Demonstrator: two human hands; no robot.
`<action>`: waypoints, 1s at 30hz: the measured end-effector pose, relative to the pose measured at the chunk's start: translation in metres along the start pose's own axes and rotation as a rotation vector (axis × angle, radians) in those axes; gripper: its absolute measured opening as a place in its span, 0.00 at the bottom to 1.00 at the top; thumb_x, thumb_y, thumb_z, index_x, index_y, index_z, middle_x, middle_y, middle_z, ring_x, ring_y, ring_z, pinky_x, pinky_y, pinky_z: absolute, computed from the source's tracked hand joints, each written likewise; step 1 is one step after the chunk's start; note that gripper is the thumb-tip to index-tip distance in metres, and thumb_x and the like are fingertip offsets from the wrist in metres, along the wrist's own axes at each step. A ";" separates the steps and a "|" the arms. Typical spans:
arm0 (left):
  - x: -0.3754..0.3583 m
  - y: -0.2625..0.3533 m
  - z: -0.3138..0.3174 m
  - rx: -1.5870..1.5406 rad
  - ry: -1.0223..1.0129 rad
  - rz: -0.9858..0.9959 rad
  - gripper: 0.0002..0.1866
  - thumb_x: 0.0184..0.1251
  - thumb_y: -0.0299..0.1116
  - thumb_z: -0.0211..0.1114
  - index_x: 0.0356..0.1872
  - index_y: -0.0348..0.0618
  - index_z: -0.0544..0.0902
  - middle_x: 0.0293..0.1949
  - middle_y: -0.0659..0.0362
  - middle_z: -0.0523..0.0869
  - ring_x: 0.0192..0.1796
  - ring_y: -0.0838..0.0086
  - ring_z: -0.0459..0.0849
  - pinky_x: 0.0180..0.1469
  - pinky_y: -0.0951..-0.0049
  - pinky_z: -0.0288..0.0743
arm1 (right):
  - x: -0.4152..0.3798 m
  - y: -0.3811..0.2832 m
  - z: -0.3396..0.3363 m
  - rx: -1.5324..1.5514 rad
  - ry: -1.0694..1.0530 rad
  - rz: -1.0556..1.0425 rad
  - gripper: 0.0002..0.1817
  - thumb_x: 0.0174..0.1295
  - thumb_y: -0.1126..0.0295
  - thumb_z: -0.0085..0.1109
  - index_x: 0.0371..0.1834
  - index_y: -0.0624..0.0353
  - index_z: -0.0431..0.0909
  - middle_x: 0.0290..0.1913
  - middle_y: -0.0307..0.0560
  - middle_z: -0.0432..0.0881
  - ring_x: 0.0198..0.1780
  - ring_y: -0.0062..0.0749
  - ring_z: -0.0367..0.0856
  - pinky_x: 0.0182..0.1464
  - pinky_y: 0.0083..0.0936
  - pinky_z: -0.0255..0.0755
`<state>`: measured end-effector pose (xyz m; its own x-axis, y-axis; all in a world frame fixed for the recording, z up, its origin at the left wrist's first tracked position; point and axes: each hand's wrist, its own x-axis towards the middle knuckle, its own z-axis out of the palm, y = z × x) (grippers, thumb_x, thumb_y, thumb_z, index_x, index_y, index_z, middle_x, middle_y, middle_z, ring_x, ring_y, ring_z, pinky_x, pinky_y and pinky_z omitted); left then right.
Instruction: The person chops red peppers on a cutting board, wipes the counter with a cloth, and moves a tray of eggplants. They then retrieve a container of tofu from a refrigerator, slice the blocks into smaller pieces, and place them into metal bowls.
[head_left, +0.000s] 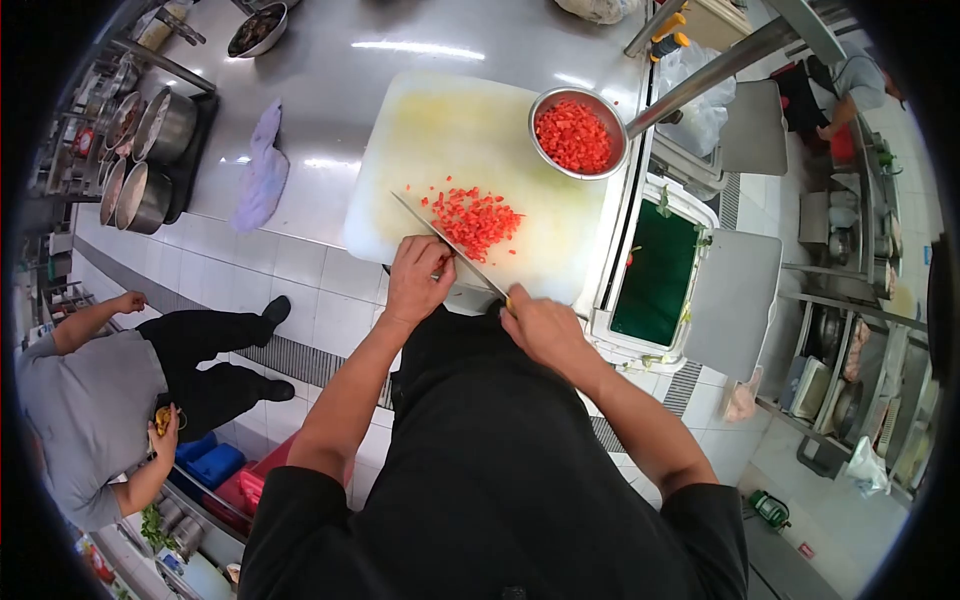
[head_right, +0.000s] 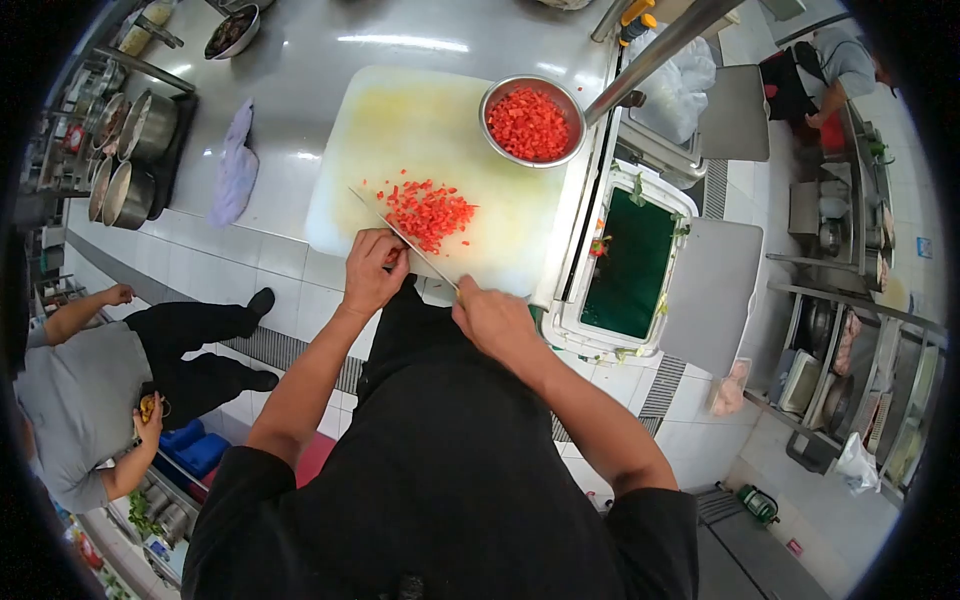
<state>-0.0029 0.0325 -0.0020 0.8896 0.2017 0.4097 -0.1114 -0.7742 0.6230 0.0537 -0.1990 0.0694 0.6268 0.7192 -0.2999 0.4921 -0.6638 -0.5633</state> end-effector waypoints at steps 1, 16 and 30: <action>-0.001 0.002 -0.002 -0.011 -0.022 -0.012 0.11 0.53 0.20 0.71 0.38 0.41 0.82 0.41 0.55 0.83 0.44 0.57 0.81 0.46 0.61 0.78 | 0.004 -0.002 0.001 0.032 0.050 -0.057 0.14 0.72 0.61 0.55 0.44 0.62 0.71 0.25 0.61 0.84 0.31 0.62 0.85 0.35 0.55 0.78; -0.004 0.000 -0.003 -0.034 0.000 -0.058 0.11 0.52 0.20 0.72 0.37 0.41 0.82 0.41 0.55 0.83 0.44 0.58 0.82 0.47 0.61 0.78 | 0.006 -0.004 0.004 -0.013 0.013 -0.048 0.13 0.71 0.61 0.57 0.44 0.61 0.71 0.26 0.62 0.84 0.31 0.61 0.86 0.36 0.55 0.78; -0.006 -0.004 -0.006 0.016 0.014 -0.038 0.10 0.51 0.20 0.72 0.34 0.41 0.82 0.39 0.55 0.82 0.44 0.57 0.81 0.46 0.62 0.77 | -0.008 -0.003 0.007 -0.027 -0.066 0.033 0.15 0.72 0.60 0.56 0.47 0.62 0.70 0.27 0.62 0.84 0.32 0.64 0.84 0.37 0.55 0.77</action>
<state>-0.0105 0.0380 -0.0036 0.8869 0.2395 0.3950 -0.0704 -0.7750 0.6281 0.0430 -0.2010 0.0678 0.6023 0.7082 -0.3684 0.4885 -0.6920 -0.5315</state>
